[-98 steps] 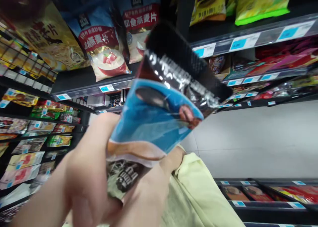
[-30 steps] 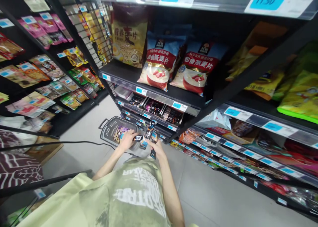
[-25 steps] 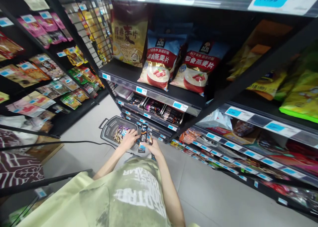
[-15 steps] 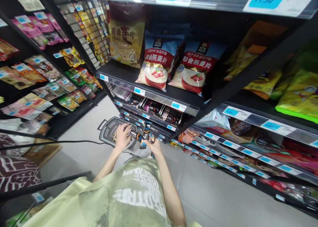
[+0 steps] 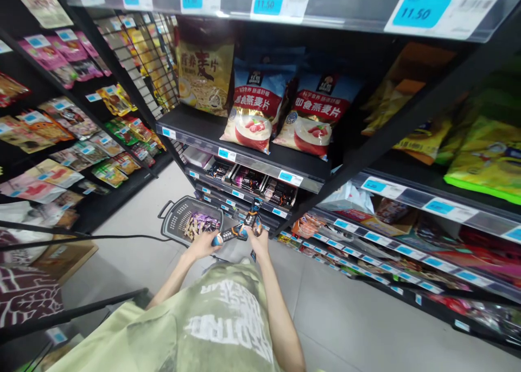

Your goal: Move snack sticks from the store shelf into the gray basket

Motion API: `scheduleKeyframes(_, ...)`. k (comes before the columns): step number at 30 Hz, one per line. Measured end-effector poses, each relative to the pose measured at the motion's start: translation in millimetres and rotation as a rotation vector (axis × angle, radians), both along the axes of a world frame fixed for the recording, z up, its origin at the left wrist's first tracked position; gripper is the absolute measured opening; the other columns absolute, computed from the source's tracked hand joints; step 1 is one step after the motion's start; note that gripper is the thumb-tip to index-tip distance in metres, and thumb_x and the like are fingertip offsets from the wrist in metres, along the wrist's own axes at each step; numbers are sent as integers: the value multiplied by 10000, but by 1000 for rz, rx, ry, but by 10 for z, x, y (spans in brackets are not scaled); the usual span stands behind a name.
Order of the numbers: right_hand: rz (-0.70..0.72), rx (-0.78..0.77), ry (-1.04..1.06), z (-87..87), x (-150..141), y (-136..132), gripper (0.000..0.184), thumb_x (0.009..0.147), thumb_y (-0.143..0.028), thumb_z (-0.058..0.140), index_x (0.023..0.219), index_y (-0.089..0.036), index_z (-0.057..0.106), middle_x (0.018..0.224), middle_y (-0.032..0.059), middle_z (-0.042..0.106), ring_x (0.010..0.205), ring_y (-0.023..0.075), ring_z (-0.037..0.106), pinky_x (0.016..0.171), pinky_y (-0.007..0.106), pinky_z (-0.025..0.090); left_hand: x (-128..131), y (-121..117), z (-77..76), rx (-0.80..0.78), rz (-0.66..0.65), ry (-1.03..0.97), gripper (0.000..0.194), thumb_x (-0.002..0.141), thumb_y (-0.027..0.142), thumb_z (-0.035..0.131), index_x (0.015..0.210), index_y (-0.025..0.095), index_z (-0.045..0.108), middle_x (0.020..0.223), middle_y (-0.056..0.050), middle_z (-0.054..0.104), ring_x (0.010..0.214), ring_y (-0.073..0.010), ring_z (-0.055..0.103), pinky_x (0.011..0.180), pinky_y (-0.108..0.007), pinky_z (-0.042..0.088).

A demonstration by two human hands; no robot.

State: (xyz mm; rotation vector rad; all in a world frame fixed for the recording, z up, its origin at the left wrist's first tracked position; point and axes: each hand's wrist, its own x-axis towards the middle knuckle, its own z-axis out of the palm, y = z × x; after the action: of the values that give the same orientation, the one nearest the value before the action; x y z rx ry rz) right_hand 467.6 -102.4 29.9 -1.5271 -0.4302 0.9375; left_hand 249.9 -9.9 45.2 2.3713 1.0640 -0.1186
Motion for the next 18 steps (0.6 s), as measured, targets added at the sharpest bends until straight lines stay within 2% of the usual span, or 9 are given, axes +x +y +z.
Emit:
scheduleKeyframes(4, -61, 8, 73, 24, -19, 2, 404, 621, -488, 828, 775, -175, 626, 590, -54, 516, 504, 93, 399, 454, 217, 349, 23, -99, -32, -230, 32, -172, 246, 844, 451, 635, 918, 215, 637, 718, -22, 677, 693, -205, 644, 630, -262, 396)
scheduleKeyframes(8, -181, 42, 131, -9, -51, 26, 440, 593, -493, 860, 751, -190, 582, 572, -82, 471, 465, 70, 335, 415, 211, 312, 75, -137, -134, -538, 107, -409, 264, 872, 470, 597, 880, 206, 605, 743, -13, 702, 600, -162, 645, 605, -253, 451)
scheduleKeyframes(11, -305, 43, 131, -63, -25, 35, 482, 580, -515, 867, 799, -192, 583, 583, -90, 480, 458, 65, 350, 409, 205, 331, 149, -166, -255, -656, 271, -615, 365, 828, 554, 648, 854, 200, 564, 732, -8, 683, 579, -149, 636, 616, -266, 494)
scheduleKeyframes(15, -430, 60, 103, -85, 42, 25, 521, 576, -549, 859, 834, -188, 586, 612, -84, 504, 462, 66, 375, 407, 203, 341, 215, -216, -327, -798, 589, -876, 470, 674, 530, 814, 882, 189, 566, 814, -38, 716, 746, -195, 699, 757, -333, 554)
scheduleKeyframes(18, -405, 74, 57, -62, 43, 11, 518, 626, -580, 824, 862, -176, 601, 654, -54, 561, 481, 73, 416, 423, 204, 362, 204, -236, -305, -837, 650, -892, 430, 637, 472, 855, 820, 160, 623, 865, -91, 742, 826, -220, 705, 830, -346, 539)
